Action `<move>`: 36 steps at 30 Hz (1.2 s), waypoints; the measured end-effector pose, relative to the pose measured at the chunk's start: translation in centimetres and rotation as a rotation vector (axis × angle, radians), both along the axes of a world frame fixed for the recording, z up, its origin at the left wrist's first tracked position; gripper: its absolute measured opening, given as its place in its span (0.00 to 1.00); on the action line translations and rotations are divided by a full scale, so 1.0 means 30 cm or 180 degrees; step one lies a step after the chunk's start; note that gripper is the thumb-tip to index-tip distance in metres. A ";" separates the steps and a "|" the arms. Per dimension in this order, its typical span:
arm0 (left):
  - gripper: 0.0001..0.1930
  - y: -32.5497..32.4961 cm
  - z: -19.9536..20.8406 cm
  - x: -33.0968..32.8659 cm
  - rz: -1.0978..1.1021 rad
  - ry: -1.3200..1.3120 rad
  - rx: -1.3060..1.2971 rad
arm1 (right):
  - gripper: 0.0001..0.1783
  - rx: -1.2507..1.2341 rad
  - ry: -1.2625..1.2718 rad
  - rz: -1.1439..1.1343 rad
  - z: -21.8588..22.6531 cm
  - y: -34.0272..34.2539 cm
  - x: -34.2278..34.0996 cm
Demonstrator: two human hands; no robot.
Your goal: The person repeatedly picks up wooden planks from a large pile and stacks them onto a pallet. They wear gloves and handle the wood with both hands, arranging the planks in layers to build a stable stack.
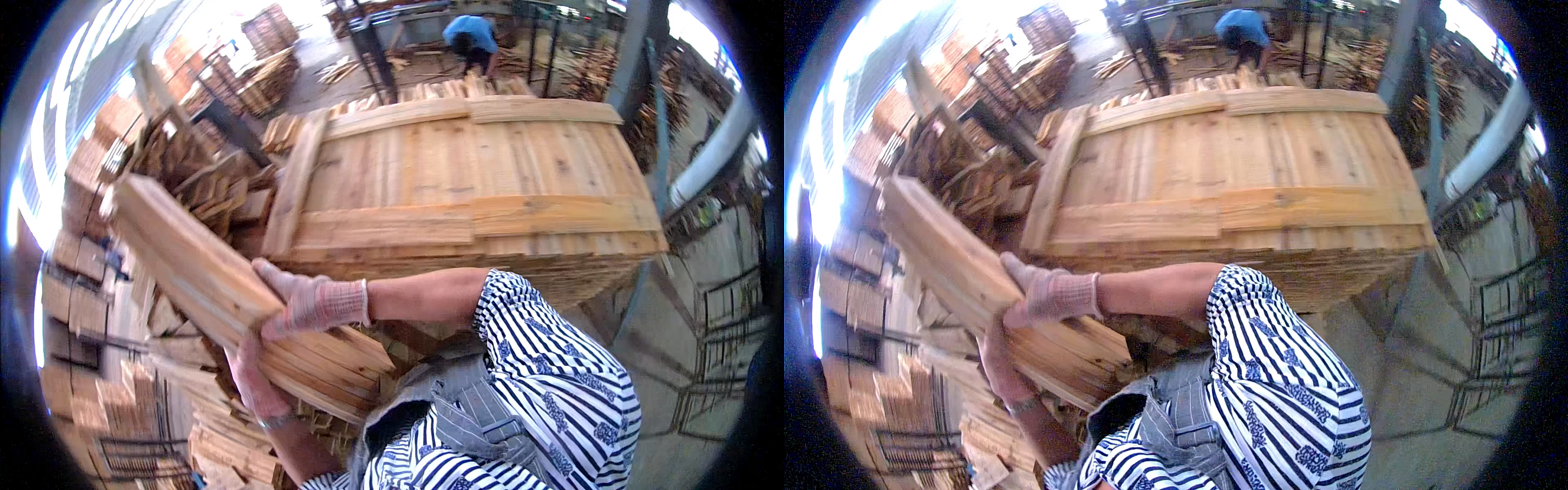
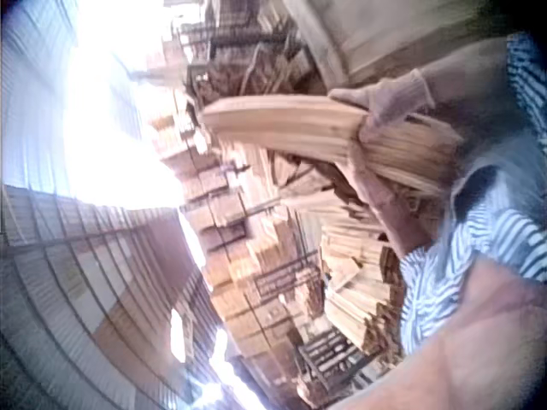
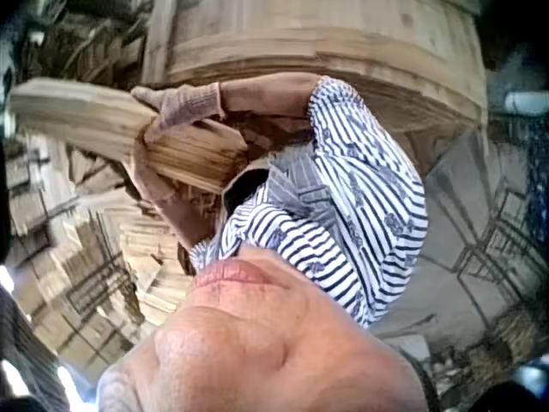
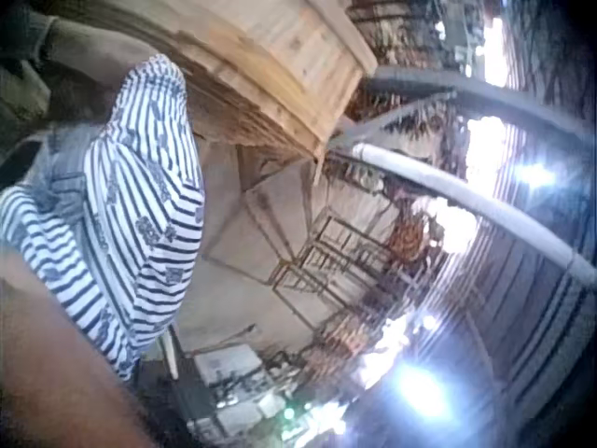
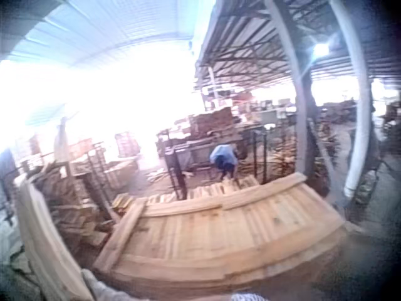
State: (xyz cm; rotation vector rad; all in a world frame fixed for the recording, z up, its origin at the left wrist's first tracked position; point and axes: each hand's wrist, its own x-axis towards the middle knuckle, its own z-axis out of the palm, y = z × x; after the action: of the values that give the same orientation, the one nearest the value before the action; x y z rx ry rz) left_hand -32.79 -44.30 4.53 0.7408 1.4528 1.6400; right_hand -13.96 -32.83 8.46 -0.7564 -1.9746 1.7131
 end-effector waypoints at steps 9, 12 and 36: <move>0.26 0.785 -0.091 0.392 -0.2276 0.0013 -0.0176 | 0.47 -0.0687 0.1439 -0.1305 -0.398 0.459 0.585; 0.37 1.021 -0.116 0.428 -0.2349 0.0940 -0.0407 | 0.51 -0.0285 0.0251 -0.2278 -0.446 0.503 0.939; 0.43 1.350 -0.311 0.137 -0.1595 0.5584 -0.1836 | 0.52 0.0320 -0.1017 -0.3247 -0.410 0.460 0.738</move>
State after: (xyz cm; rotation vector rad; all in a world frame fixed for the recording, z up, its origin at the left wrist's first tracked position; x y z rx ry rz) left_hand -28.67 -3.81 -4.81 2.1171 2.2764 -0.2292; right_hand 8.19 -19.02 -3.84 -1.6880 -1.3741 0.8984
